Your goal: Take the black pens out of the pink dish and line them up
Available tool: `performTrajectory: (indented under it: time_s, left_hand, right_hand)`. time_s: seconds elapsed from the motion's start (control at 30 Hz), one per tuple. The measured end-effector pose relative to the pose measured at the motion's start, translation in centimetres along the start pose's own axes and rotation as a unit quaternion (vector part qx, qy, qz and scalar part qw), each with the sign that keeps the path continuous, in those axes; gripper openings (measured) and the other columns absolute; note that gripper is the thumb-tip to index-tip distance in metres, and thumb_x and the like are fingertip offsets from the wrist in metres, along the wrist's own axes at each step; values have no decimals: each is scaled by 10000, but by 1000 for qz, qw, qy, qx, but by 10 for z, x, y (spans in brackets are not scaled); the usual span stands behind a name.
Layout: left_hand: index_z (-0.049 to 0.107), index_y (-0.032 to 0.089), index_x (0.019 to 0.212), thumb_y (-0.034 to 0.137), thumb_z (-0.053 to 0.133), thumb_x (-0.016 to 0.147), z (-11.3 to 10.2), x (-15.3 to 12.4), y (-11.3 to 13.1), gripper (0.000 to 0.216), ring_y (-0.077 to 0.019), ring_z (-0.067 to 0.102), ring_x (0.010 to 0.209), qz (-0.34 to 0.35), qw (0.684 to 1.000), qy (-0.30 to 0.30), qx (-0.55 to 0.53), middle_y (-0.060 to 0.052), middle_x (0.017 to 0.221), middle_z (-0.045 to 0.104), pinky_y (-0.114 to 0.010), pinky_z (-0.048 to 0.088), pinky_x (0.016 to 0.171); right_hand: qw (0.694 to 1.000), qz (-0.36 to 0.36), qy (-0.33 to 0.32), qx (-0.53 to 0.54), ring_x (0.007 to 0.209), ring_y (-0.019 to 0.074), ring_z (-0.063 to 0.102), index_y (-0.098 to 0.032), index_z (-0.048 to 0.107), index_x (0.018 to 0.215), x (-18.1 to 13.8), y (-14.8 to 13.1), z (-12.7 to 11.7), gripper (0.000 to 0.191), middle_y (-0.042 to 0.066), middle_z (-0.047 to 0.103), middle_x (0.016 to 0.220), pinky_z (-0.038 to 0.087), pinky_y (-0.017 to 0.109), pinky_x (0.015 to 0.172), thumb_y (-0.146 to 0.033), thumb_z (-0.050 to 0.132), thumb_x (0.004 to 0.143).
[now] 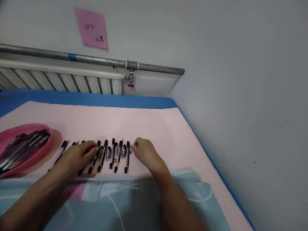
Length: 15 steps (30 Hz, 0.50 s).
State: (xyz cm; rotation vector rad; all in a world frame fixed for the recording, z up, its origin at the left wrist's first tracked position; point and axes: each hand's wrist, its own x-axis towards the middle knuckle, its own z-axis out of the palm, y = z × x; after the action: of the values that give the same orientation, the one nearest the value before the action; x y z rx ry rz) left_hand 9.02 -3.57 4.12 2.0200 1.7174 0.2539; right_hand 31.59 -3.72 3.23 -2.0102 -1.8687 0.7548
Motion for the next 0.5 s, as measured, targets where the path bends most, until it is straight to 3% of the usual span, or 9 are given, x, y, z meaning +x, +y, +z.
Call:
performTrajectory:
  time_s: [0.5]
  left_hand:
    - [610, 205, 888, 360, 364, 814, -1, 0, -2, 299, -184, 590, 710, -2, 1000, -2, 8, -35, 754, 665, -253, 371, 609]
  right_hand:
    - [997, -13, -29, -67, 634, 131, 544, -165, 619, 783, -4, 6, -3, 171, 56, 648, 771, 314, 220, 557, -145, 455, 737]
